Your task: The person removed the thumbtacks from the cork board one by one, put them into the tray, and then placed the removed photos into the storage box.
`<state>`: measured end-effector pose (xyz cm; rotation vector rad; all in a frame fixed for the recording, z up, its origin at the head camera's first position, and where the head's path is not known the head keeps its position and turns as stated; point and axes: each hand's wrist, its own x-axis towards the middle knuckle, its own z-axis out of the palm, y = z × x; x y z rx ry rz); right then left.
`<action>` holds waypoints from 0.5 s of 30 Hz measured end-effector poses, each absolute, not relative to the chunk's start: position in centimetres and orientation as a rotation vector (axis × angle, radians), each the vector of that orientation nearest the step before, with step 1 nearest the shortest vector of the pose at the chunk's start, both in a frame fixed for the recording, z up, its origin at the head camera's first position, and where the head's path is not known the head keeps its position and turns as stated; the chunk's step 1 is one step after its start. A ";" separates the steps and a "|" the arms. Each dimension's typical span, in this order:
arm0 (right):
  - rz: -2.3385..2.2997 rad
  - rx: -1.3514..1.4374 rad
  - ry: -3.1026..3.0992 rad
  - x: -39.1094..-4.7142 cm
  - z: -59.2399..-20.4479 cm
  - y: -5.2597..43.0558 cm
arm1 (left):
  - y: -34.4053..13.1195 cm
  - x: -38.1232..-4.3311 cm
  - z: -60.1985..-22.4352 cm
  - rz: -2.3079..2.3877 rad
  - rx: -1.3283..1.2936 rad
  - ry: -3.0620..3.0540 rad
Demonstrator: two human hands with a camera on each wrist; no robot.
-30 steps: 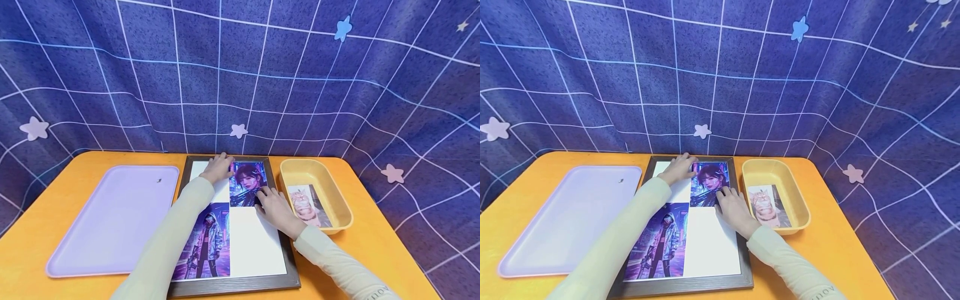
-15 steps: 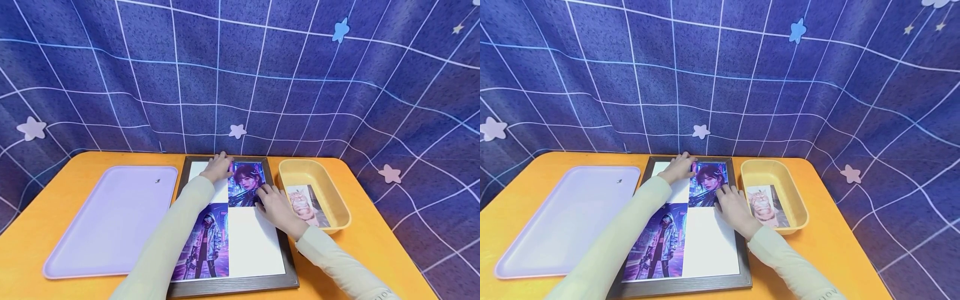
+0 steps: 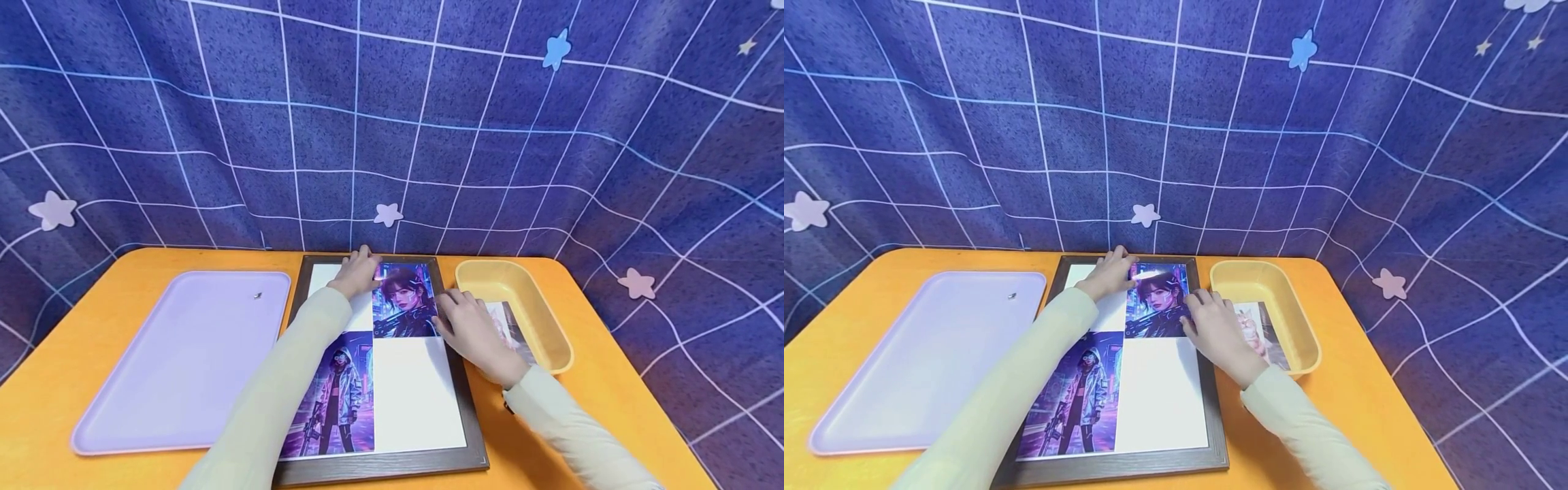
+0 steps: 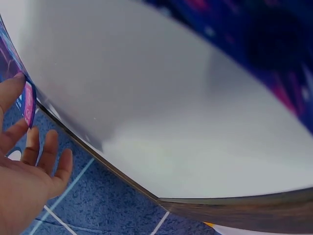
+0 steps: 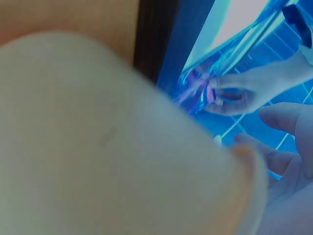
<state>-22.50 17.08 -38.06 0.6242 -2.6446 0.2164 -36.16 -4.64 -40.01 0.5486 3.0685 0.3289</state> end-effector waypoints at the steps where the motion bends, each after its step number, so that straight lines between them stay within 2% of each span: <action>1: 0.223 0.620 -2.644 -22.5 -37.9 17.4 | -4.7 -36.2 -40.0 0.331 0.552 3.071; 15: 0.345 0.527 -2.585 -22.9 -37.3 22.9 | -5.0 -36.2 -40.1 0.374 0.559 3.081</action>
